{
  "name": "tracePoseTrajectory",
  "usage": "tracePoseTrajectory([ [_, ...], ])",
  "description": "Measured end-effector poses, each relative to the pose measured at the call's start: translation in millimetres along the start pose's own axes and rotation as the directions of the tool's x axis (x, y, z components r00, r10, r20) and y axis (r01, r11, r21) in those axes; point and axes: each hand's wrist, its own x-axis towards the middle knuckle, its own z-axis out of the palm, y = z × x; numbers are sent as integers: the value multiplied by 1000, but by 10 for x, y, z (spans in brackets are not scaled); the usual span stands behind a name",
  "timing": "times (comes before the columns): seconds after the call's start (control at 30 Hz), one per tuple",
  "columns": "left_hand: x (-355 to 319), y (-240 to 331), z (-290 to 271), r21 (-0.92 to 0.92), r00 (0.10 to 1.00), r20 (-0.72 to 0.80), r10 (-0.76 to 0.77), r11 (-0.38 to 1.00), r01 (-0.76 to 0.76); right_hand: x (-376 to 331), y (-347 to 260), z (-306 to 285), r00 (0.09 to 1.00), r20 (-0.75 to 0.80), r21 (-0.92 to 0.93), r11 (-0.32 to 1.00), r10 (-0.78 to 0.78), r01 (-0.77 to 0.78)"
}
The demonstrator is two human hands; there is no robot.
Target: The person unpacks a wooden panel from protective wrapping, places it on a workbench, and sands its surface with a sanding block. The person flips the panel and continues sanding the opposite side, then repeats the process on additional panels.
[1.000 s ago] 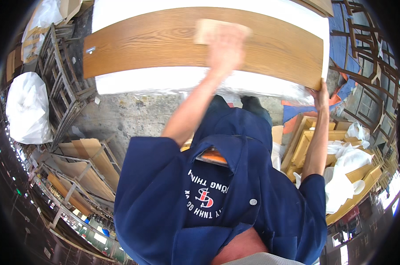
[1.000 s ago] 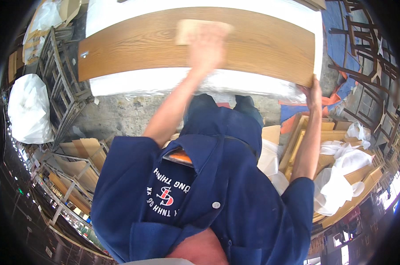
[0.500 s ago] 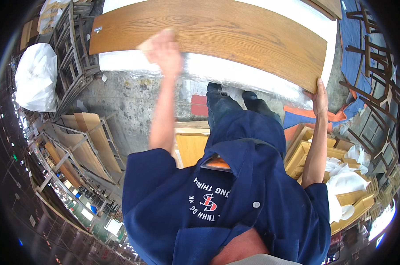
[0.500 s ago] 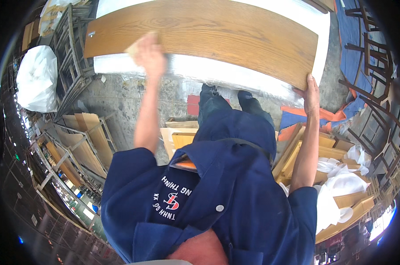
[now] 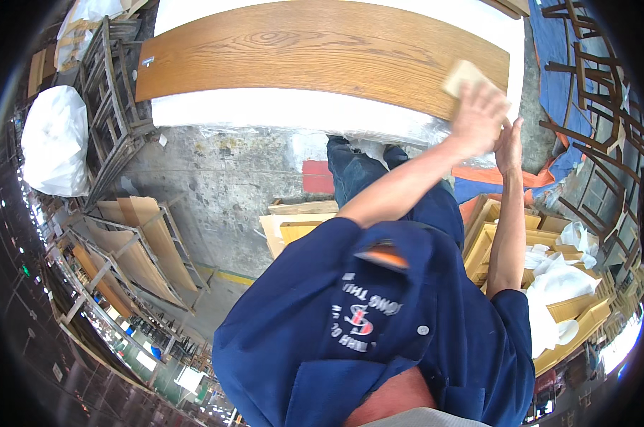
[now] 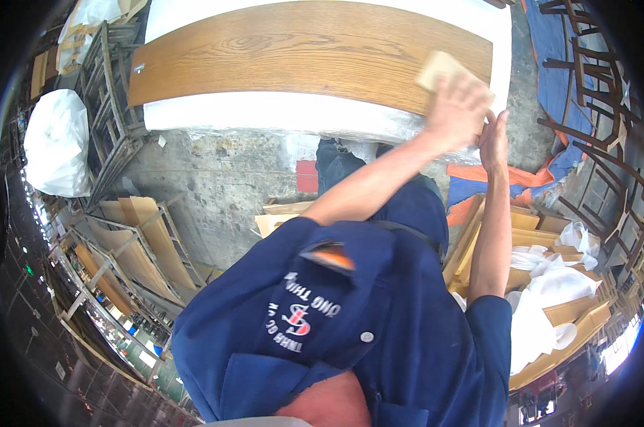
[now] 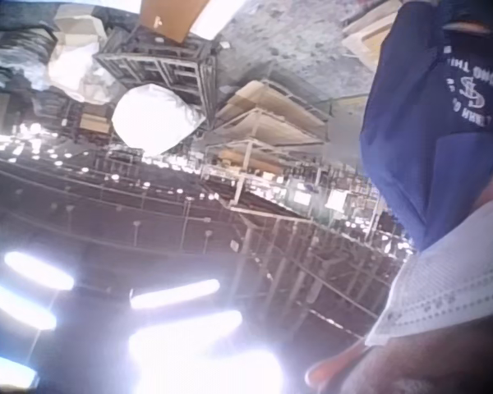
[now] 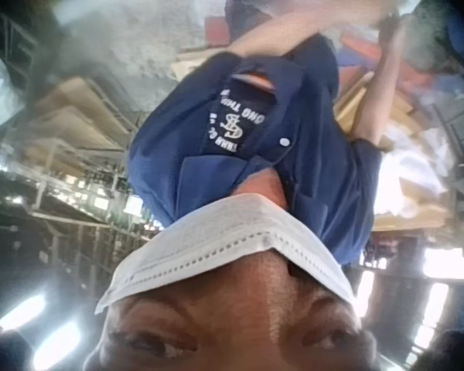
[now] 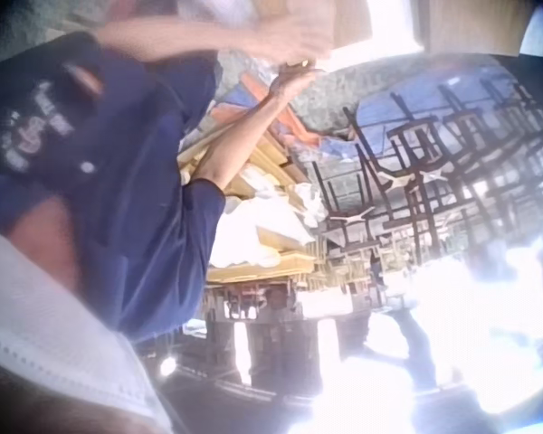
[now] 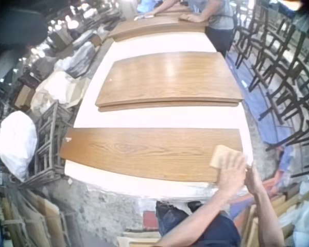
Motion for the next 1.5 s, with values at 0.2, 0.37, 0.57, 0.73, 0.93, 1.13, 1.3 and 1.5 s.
tracePoseTrajectory([
  [0.2,-45,-1240,-389,243,987,-151,50,970,-12,-16,48,78,999,-42,-121,993,7,-12],
  [0.37,-883,-4044,-1902,305,834,-358,-420,791,530,-81,182,258,937,-212,-330,923,-278,200],
  [0.57,-516,-3978,-1835,322,788,-177,-590,722,613,-341,282,238,964,-171,-151,972,-204,179],
  [0.73,610,-1823,-726,246,995,74,73,965,-89,-520,519,194,929,-294,-148,971,-224,187],
  [0.93,1209,-161,-157,150,835,282,473,837,-525,-661,700,-140,952,-272,129,975,-142,183],
  [1.13,104,63,-271,80,800,123,587,798,-598,-703,591,-411,937,-321,223,951,-136,214],
  [1.3,-581,-673,-510,161,938,-5,347,926,-341,-527,190,-115,735,-55,-801,470,-675,371],
  [1.5,-1880,-2595,-1429,381,944,-105,-314,864,330,-395,44,842,607,632,-771,-313,-481,555],
])
